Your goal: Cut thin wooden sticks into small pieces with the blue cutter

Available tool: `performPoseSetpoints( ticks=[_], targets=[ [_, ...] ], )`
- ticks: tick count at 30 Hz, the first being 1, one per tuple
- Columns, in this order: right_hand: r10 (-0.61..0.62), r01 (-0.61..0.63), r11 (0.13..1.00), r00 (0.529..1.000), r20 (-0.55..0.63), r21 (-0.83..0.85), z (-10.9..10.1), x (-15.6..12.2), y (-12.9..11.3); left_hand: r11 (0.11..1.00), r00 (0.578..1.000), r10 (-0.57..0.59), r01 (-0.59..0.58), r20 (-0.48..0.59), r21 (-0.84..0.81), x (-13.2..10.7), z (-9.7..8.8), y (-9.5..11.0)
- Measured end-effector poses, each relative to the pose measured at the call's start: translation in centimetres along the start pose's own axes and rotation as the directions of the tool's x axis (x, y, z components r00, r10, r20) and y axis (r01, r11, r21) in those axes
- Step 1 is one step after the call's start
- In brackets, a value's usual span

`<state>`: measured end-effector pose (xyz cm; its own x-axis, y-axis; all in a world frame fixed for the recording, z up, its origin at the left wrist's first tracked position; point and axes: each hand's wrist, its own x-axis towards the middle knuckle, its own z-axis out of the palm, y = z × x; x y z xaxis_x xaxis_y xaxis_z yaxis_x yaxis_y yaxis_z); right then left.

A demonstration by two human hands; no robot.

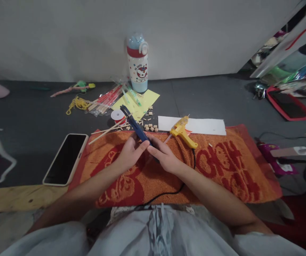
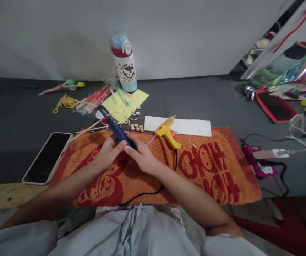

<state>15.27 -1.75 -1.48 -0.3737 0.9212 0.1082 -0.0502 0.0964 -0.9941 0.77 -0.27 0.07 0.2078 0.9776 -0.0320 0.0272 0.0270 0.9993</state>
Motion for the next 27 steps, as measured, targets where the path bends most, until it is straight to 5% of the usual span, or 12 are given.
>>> performPoseSetpoints(
  ticks=[5,8,12,15,20,27],
  targets=[
    [0.062,-0.064,0.997,0.997,-0.050,-0.051,-0.4,0.1,-0.5,0.955,0.999,0.021,-0.028,0.028,0.296,0.2,-1.2,0.5],
    [0.073,-0.081,0.991,0.994,-0.078,-0.106,-0.8,0.1,-0.7,0.737,0.985,0.172,-0.134,0.007,0.663,0.3,-2.3,1.1],
    [0.089,-0.106,0.974,0.992,-0.090,-0.201,-1.4,-0.1,-1.1,0.493,0.869,0.495,-0.285,0.004,0.822,0.7,-3.8,1.6],
    [0.077,-0.088,0.965,0.995,-0.057,-0.248,-1.6,-0.1,-1.3,0.412,0.817,0.575,-0.251,-0.036,0.876,1.2,-4.7,1.8],
    [0.042,-0.045,0.954,0.999,-0.017,-0.295,-1.6,-0.3,-1.5,0.392,0.938,0.335,-0.052,-0.090,0.918,1.7,-5.4,2.1],
    [0.025,-0.039,0.905,0.999,-0.039,-0.425,-1.7,-0.5,-1.8,0.472,0.965,0.237,-0.010,-0.115,0.881,1.4,-5.0,2.7]
  ],
)
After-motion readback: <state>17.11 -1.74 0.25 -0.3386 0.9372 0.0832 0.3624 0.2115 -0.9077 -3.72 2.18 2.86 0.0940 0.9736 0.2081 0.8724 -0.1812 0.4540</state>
